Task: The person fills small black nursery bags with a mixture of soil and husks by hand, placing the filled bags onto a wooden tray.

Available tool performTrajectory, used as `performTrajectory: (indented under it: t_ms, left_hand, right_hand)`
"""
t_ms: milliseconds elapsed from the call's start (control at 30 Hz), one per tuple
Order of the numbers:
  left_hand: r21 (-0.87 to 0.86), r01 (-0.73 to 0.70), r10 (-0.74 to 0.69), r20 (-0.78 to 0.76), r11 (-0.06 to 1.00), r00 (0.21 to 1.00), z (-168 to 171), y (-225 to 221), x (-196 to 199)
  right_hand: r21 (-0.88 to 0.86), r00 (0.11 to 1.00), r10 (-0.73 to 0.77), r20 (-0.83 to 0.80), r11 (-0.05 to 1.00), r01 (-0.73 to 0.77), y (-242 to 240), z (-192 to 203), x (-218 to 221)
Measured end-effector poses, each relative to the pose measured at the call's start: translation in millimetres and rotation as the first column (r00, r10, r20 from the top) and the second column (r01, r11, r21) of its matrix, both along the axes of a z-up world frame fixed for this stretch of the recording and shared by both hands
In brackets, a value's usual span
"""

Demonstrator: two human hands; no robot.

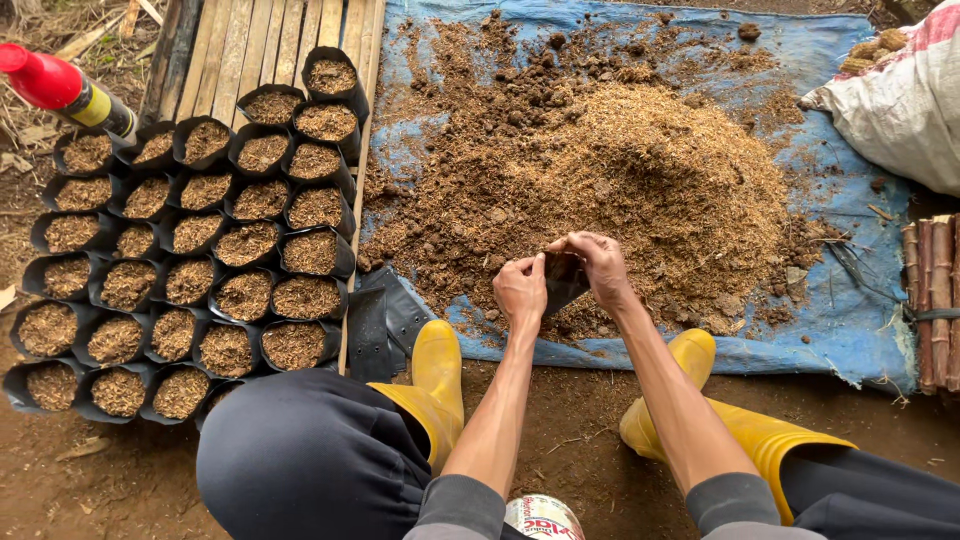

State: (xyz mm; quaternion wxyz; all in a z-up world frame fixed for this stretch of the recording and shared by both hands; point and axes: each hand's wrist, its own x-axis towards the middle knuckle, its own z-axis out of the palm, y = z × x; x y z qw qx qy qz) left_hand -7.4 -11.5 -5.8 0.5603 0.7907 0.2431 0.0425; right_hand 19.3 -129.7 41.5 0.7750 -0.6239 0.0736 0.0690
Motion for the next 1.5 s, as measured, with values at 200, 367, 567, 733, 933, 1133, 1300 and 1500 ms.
performTrajectory:
  t_ms: [200,367,567,733,933,1133,1300,1500]
  left_hand:
    - [-0.016,-0.028,0.028,-0.021,0.999,0.999,9,3,-4]
    - [-0.020,-0.052,0.052,-0.026,0.998,0.998,12,10,-7]
    - [0.019,-0.068,0.068,0.001,0.997,0.998,5,18,-10]
    - [0.068,-0.052,0.048,0.062,0.996,0.997,14,20,-9]
    - [0.041,-0.064,0.062,0.046,0.997,0.997,19,22,-11]
    - [-0.016,-0.079,0.080,0.040,0.997,0.996,16,23,-6]
    - [0.044,-0.043,0.041,0.044,0.998,0.998,18,22,-7]
    - [0.002,-0.029,0.029,0.004,1.000,1.000,23,28,-8]
  right_hand:
    - [-0.458,0.944,0.325,-0.062,0.831,-0.316,-4,50,-10]
    - [-0.516,0.939,0.341,-0.044,0.797,-0.314,-17,58,-3]
    - [-0.618,0.991,-0.131,0.042,0.776,0.128,-55,-14,8]
    - [-0.783,0.824,-0.550,0.138,0.449,0.431,-62,-86,-16]
    - [-0.758,0.928,-0.298,0.226,0.544,0.359,-23,-82,-16]
    - [-0.882,0.947,-0.129,0.295,0.343,0.322,-24,-126,-2]
    - [-0.928,0.939,-0.047,0.342,0.144,0.345,-40,-161,2]
    - [-0.941,0.944,0.026,0.329,0.098,0.325,-53,-169,4]
